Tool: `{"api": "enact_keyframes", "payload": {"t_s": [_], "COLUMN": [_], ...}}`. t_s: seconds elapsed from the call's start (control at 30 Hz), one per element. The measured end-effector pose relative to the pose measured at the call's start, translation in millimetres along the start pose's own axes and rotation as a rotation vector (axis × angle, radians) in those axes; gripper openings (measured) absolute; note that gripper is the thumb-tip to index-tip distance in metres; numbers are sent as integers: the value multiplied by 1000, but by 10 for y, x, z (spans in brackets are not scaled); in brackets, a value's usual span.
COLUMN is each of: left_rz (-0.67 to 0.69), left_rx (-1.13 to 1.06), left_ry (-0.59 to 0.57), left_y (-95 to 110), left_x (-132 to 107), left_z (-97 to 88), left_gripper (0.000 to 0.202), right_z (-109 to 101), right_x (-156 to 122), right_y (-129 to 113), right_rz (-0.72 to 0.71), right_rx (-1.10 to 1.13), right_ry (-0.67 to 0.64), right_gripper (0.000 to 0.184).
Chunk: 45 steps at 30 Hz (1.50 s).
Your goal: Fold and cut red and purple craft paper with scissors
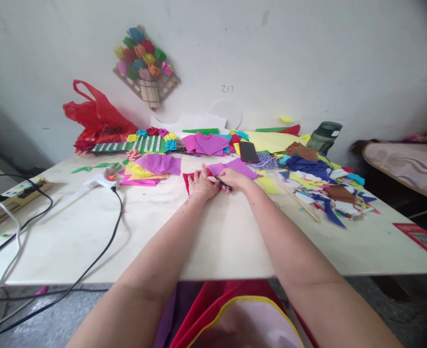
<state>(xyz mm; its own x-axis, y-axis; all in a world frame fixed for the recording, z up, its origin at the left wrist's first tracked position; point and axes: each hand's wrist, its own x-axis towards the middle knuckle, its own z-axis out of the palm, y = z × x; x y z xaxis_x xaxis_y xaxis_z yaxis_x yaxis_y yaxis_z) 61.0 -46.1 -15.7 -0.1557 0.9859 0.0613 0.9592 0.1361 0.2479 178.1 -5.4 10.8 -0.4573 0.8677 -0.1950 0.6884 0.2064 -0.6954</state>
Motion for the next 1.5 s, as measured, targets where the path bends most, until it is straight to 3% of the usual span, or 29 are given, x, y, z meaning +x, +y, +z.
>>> {"api": "enact_keyframes", "payload": {"t_s": [0.3,0.77,1.5], "left_rz": [7,21,16], "left_rx": [3,9,0], "left_ry": [-38,-54,-26], "left_y": [34,39,26], "left_x": [-58,-74,-50], "left_z": [-78,-107,-72], "left_gripper": [74,66,73], "right_z": [47,61,90], "right_x": [45,75,135], "right_y": [-34,-59,10], "right_rz": [13,7,-21], "right_rx": [-158,-111,-84], "right_ry": [89,139,142], "right_gripper": [47,42,45]}}
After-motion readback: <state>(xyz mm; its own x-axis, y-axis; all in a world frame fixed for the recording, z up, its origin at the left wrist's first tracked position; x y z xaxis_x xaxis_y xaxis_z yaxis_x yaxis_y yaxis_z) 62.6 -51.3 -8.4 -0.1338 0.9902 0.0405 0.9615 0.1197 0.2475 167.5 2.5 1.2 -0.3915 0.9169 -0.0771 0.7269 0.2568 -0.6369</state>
